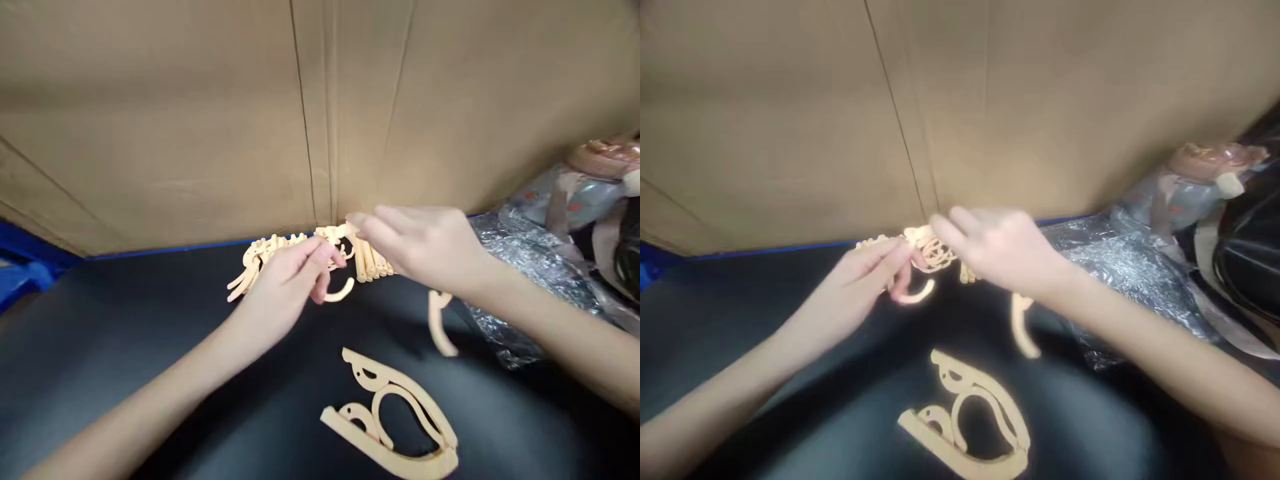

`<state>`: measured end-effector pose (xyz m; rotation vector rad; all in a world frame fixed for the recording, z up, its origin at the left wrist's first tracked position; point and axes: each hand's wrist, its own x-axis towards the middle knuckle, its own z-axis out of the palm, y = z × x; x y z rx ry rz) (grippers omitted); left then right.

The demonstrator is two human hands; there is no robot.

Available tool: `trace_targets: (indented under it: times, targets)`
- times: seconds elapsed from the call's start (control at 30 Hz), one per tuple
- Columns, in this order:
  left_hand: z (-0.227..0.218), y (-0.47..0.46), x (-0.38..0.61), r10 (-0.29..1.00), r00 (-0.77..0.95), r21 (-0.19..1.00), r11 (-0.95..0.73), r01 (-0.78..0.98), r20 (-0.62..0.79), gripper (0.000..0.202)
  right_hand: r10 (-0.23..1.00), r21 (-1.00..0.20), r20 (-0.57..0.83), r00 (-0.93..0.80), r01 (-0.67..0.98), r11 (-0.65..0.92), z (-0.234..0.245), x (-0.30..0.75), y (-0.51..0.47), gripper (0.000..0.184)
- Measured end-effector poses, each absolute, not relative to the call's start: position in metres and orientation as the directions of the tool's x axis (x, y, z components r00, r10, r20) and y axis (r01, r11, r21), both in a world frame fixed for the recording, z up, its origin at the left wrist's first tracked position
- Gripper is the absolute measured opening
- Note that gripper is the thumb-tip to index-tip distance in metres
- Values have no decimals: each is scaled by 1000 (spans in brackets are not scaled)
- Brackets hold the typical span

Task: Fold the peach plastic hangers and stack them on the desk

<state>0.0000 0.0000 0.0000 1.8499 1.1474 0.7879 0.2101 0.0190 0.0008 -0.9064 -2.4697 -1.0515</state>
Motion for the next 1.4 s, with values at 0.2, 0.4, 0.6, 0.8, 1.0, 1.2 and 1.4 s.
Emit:
trace_targets:
  times: [0.2,0.4,0.6,0.8,1.0,1.2,1.4]
  targets:
    - [-29,-11,30,950,276,877,-254,409,146,38,793,30,272,-546,828,560,-17,192,28,20]
    - [-33,19,27,956,281,842,-215,494,79,31,938,-838,142,-316,465,284,-5,222,57,33]
    - [-36,59,10,983,158,746,-176,642,96,23,974,-963,190,-120,170,209,-3,228,67,21]
    - [-34,69,6,980,-4,661,-132,739,200,26,976,-982,189,-110,2,191,2,224,62,12]
    - [-25,69,-4,947,303,918,-27,397,-103,70,947,-946,321,0,55,320,2,231,67,8]
    - [-16,59,-8,934,335,992,100,76,-120,33,811,-480,572,-125,751,454,-4,232,63,12]
    - [-17,40,8,915,383,945,-4,328,-129,37,616,247,454,-644,755,608,-18,214,45,21]
